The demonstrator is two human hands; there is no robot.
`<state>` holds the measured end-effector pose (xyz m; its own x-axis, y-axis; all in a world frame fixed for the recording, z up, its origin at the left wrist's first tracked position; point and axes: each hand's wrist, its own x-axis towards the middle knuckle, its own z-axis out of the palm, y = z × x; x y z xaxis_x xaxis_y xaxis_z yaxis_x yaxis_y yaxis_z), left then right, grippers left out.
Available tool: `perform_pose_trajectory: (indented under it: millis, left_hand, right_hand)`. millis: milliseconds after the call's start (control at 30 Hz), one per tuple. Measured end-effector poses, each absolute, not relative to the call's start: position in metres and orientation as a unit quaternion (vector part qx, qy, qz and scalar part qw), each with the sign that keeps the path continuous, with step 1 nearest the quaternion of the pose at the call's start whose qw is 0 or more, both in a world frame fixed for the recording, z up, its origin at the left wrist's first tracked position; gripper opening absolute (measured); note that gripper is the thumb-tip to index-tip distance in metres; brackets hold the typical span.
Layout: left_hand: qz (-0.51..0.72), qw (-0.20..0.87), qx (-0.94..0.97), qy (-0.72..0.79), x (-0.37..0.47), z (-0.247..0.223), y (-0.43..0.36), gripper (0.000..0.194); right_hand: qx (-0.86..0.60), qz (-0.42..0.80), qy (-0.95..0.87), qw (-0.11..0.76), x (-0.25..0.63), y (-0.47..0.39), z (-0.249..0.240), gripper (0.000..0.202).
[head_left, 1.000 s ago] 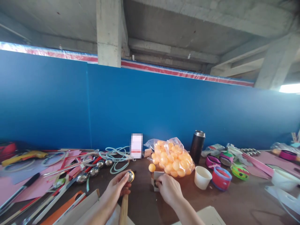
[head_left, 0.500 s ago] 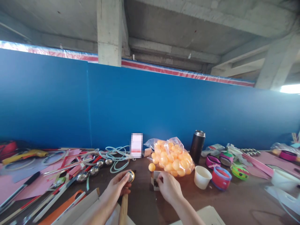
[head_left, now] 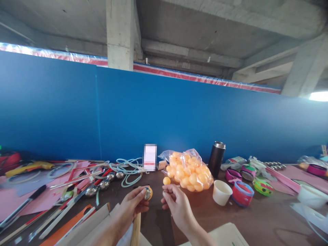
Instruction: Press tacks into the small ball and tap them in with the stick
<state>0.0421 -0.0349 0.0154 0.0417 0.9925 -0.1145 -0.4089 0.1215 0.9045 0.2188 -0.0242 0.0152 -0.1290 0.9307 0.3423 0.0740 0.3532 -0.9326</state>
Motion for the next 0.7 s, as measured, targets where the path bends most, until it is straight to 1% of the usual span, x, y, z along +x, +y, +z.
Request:
perform_pose_trajectory:
  millis: [67,200,267,433,700]
  left_hand:
    - [0.547,0.638,0.362,0.403,0.042,0.016,-0.036,0.041]
    - [0.535,0.651,0.366,0.395,0.042,0.017,-0.038,0.039]
    - [0.531,0.655,0.369,0.39,0.042,0.016,-0.038,0.038]
    - [0.506,0.671,0.392,0.374,0.044,0.017,-0.04,0.038]
    - [0.492,0.679,0.398,0.372,0.045,0.023,-0.042,0.041]
  right_hand:
    - [-0.396,0.396,-0.649,0.515,0.217,-0.028,0.017,0.027]
    - [-0.412,0.335,-0.688,0.494,0.217,-0.034,0.02,0.021]
    - [-0.412,0.336,-0.688,0.495,0.217,-0.035,0.02,0.017]
    - [-0.392,0.417,-0.645,0.506,0.215,-0.033,0.019,0.013]
    - [-0.364,0.526,-0.605,0.474,0.211,-0.038,0.027,0.015]
